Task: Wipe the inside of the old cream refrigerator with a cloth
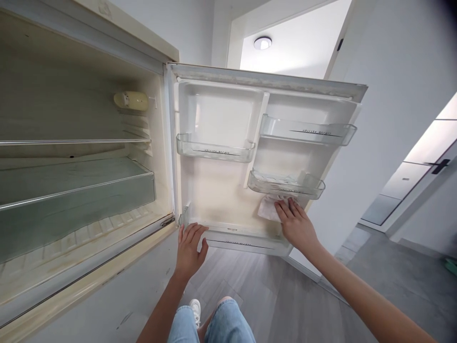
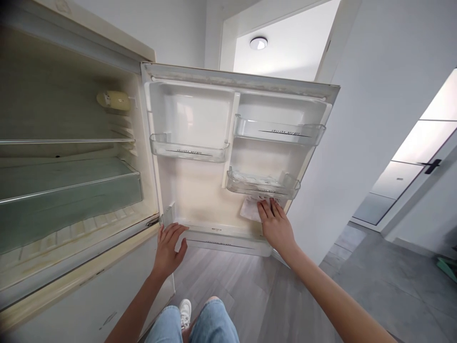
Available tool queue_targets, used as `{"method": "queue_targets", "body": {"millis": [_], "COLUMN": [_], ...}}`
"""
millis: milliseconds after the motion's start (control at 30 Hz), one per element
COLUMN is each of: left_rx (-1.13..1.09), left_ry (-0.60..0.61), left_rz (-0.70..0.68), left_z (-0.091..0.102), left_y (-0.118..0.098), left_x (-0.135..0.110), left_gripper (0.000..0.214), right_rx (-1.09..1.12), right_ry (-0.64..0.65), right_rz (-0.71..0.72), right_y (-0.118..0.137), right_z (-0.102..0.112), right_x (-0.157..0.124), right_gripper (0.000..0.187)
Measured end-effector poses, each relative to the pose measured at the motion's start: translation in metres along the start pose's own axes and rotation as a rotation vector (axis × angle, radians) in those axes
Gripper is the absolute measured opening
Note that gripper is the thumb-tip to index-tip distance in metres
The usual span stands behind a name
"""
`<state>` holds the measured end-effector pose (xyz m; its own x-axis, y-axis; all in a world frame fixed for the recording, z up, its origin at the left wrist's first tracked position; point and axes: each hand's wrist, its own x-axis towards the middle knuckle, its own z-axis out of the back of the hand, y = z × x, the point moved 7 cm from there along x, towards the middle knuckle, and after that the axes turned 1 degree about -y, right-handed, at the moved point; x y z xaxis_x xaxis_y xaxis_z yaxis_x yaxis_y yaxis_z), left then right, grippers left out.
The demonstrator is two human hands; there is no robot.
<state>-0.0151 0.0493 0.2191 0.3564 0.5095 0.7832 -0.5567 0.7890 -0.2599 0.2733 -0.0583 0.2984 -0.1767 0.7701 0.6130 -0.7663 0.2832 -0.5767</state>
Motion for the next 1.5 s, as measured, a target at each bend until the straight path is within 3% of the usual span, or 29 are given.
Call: {"method": "queue_targets", "body": {"millis": [167,367,633,833,1033,1167,1300,1500], "left_rx": [0.000,-0.010,-0.001,-0.005,-0.011,-0.016,-0.017,0.002], "left_ry": [0.001,0.001,0.002,0.028,-0.017,-0.035,-0.028,-0.033], "left_rz": [0.003,0.007,0.009,0.005,0.008,0.026,0.033,0.026], "left_z": [-0.001,-0.003,-0.001,-0.002,-0.003,-0.004,-0.005,-0.001], "left_y": [-0.001,0.000,0.000,0.000,-0.001,-0.002,-0.003,-0.003], "left_x": [0.000,0.001,0.000,0.001,0.001,0.002,0.002,0.002], "left_gripper": [0.034,0.034,0.035,0.037,0.035,0.033,0.033,0.031], "right_rx": [0.110,0.348,0.369,0.421,0.461,0.493,0.563,0.620], "right_ry": [0.061,0.220,0.078,0.081,0.118,0.101,0.046,-0.125], "right_rz": [0.006,0.171,0.077,0.442,0.577,0.613,0.641,0.557], "right_y": [0.002,0.010,0.013,0.041,0.049,0.079,0.127,0.189], "right_z": [-0.014,-0.029,-0.014,-0.030,-0.036,-0.031,-0.015,0.012], "right_x": [-0.003,0.001,0.049,0.033,0.028,0.050,0.088,0.148], "right_gripper": [0.050,0.061,0.064,0.059,0.050,0.048,0.052,0.056]}}
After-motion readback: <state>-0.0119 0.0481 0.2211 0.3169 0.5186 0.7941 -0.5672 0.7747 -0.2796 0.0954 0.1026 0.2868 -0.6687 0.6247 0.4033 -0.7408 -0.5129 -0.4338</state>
